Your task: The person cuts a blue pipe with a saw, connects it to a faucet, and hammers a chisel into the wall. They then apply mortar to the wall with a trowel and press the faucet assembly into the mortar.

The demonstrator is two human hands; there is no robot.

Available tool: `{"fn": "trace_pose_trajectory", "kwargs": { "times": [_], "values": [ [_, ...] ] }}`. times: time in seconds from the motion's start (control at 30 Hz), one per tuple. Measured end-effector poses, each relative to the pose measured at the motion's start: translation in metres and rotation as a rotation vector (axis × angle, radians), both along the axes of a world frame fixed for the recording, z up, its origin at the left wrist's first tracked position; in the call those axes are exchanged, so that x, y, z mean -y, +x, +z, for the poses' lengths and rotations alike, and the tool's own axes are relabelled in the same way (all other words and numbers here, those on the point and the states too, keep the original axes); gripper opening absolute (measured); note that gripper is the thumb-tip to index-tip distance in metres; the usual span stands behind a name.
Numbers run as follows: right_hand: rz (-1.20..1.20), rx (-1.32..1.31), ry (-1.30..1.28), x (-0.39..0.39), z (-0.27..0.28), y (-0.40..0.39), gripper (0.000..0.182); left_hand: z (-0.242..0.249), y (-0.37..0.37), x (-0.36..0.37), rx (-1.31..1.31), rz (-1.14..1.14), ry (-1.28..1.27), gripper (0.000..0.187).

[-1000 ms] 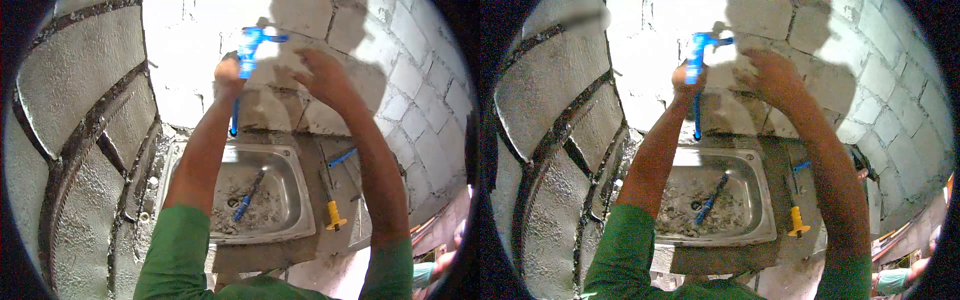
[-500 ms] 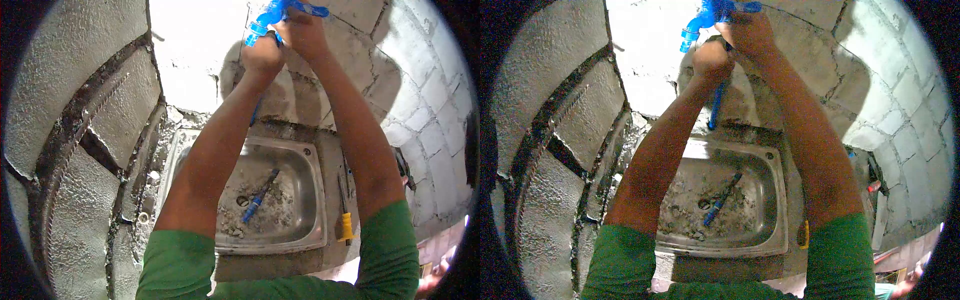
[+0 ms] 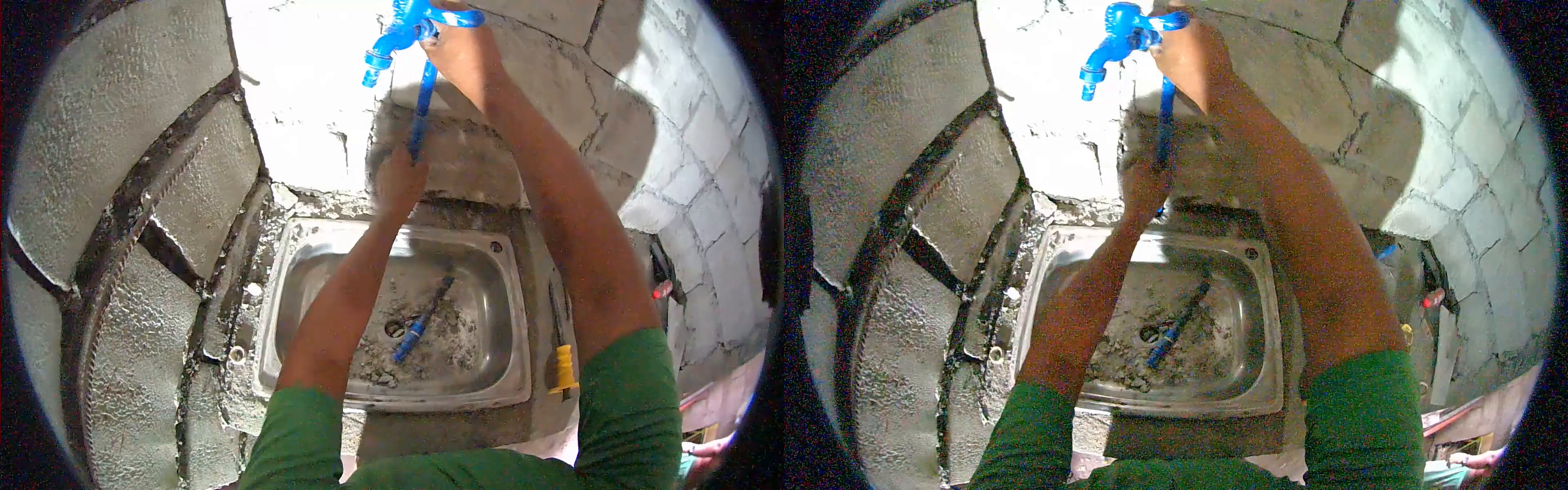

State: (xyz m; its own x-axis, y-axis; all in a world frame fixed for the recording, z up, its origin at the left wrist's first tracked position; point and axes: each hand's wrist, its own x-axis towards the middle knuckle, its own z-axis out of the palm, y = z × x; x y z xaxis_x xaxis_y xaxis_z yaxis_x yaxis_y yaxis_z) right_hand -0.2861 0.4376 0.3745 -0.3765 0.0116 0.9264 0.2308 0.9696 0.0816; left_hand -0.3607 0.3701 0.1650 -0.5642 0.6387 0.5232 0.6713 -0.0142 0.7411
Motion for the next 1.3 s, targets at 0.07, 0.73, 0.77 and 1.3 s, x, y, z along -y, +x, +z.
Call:
{"fn": "trace_pose_trajectory", "kwargs": {
  "times": [0.07, 0.73, 0.77, 1.3],
  "values": [
    [0.315, 0.086, 0.061, -0.001, 0.007, 0.003, 0.018, -0.023, 0.0, -0.01, 0.015, 0.015, -0.023, 0.032],
    [-0.184, 0.393, -0.127, 0.033, 0.015, 0.071, 0.052, -0.037, -0.038, -0.053, -0.272, 0.111, -0.247, 0.041],
    [-0.111, 0.377, 0.069, 0.025, 0.012, 0.092, 0.053, -0.039, -0.037, -0.046, -0.332, 0.147, -0.245, 0.044],
    [-0.596, 0.259, -1.056, 0.209, -0.278, 0.517, 0.029, -0.06, 0.078, 0.27, -0.352, -0.103, -0.792, 0.062]
  ]
}}
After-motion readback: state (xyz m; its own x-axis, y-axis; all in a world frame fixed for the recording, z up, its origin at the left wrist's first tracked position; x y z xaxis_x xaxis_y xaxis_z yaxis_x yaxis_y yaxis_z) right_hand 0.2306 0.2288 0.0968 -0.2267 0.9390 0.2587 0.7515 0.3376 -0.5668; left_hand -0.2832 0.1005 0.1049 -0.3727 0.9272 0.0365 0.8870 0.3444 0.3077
